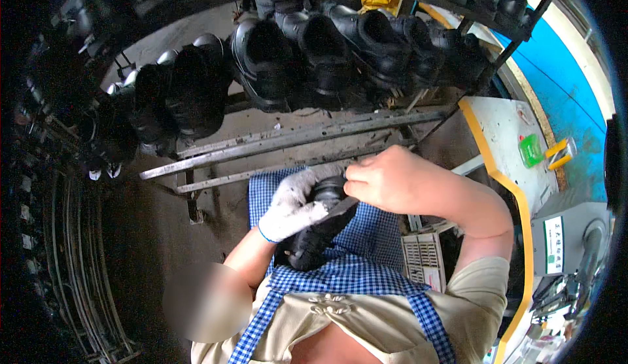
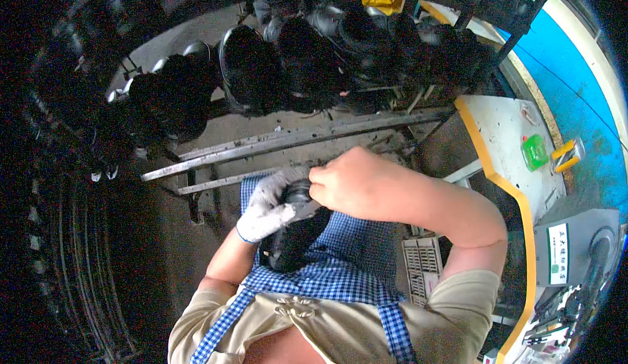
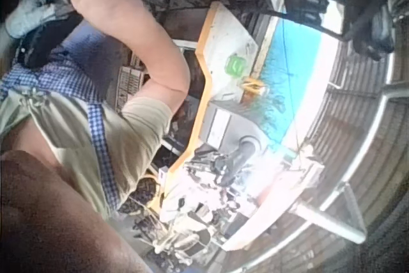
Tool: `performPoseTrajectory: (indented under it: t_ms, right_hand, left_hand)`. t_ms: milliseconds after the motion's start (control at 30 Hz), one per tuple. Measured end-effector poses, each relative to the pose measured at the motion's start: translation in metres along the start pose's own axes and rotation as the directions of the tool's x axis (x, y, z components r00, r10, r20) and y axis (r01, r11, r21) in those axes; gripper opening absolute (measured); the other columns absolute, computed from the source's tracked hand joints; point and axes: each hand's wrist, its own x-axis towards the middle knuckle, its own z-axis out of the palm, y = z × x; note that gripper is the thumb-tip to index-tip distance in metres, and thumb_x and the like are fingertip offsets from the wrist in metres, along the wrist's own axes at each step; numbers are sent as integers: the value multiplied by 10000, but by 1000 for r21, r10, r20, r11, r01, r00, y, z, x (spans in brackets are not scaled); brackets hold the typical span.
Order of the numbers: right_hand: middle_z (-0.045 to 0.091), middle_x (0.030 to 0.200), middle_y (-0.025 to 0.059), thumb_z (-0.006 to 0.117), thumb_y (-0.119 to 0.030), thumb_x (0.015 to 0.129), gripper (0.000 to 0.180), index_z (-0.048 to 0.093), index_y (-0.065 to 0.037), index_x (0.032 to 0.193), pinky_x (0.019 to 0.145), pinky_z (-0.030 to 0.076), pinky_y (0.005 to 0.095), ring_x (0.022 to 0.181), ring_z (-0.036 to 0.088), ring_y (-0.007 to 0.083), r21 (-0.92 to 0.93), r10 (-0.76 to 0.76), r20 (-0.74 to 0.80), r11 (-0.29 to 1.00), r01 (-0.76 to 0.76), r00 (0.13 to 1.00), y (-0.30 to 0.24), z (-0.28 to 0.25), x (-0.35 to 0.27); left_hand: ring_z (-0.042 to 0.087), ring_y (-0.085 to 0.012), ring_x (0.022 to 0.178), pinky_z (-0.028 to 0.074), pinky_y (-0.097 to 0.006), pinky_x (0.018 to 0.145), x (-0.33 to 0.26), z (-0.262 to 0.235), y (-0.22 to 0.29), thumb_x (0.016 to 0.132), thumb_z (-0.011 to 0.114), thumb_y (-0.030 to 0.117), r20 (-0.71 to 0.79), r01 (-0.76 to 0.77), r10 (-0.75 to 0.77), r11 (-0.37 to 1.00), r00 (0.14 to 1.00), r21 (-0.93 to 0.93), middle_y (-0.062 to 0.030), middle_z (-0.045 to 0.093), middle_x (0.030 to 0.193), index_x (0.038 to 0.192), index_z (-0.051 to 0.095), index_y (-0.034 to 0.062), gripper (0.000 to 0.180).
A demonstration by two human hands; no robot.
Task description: Inspect and refine shoe soles using a hand tool in a manufacturing facility.
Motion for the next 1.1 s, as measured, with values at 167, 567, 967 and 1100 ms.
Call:
performPoseTrajectory:
  t_ms: [167,567,967,1100]
  right_hand:
    - [570,785,74,520,-108,762,96,569,-37,803,523,534,337,672,630,227,-145,26,357,989,28,934,-14,-15,10]
    - [529,726,89,659,-207,681,238,500,-41,746,500,504,373,619,603,262,70,42,39,997,-45,998,-3,16,-8]
    - [571,754,15,716,-106,649,196,589,-88,798,453,476,318,549,608,187,226,120,-314,973,-48,942,-3,28,-12]
    - [568,810,35,655,-114,694,191,614,-79,877,487,510,307,640,622,196,51,59,-95,997,-54,994,-9,19,-22]
  left_hand:
    - [565,-134,888,453,-282,817,4,8,-9,751,688,510,64,-29,23,995,998,94,-68,603,971,1173,537,-19,694]
    - [609,-250,904,458,-347,846,5,3,-8,743,675,411,81,-130,114,962,990,239,-145,631,982,1143,570,-1,584]
    - [610,-255,1000,449,-344,896,2,-7,-4,774,643,515,80,-138,119,937,990,320,-158,622,1078,1239,512,-4,709]
    - [541,-171,1054,401,-310,955,3,-6,2,766,710,446,152,-99,59,957,987,272,-113,587,1134,1260,473,-37,730]
